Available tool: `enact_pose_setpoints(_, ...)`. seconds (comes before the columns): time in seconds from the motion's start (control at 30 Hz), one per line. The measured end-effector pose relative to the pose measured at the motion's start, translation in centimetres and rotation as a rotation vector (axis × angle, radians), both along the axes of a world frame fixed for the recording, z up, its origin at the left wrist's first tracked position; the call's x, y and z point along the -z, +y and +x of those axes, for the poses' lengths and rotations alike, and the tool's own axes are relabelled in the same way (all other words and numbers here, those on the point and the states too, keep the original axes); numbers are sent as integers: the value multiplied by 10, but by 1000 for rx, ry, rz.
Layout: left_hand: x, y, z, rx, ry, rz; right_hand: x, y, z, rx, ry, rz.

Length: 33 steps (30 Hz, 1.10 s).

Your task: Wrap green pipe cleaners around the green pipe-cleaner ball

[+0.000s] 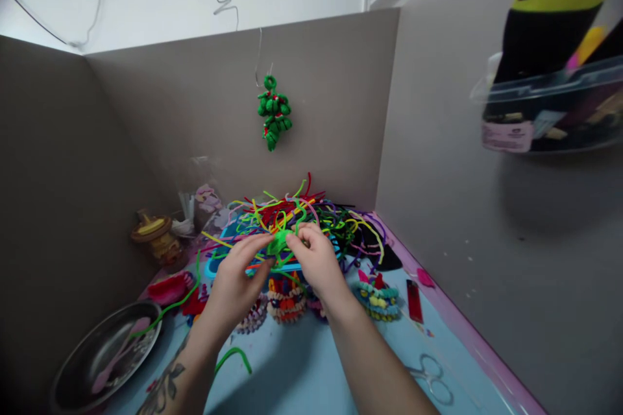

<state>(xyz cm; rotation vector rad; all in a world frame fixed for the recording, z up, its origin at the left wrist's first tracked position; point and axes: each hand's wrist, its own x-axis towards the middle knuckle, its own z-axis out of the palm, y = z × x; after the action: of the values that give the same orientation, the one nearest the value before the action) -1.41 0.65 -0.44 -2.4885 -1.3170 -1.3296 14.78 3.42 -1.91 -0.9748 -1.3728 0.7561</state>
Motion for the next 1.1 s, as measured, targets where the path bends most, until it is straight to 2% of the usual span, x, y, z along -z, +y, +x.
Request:
enact_pose_setpoints(0.1, 4, 0, 2, 56, 38, 170, -4, -4, -3, -89, 9, -43)
enact_pose_setpoints(0.27, 7, 3, -7, 269, 153, 375, -10, -10, -4, -191, 107, -95)
enact_pose_setpoints(0.43, 8, 4, -15, 253, 260, 367, -13, -13, 0, -199, 58, -70)
enact_pose_setpoints(0.53, 12, 6, -16, 263, 247, 393, -14, -14, 1, -178, 43, -81)
enact_pose_setpoints(0.67, 16, 8, -18, 270, 223, 413, -12, -14, -2, -186, 136, -122)
enact_pose_setpoints(0.83, 14, 8, -17, 303, 224, 423, -12, -15, -3, -202, 163, -126)
enact_pose_setpoints(0.97, 13, 6, -15, 317, 241, 437, -15, -15, -2, -153, 98, -81)
enact_pose_setpoints(1.1, 17, 7, -13, 303, 274, 427, -15, -15, -5, -80, 78, -105)
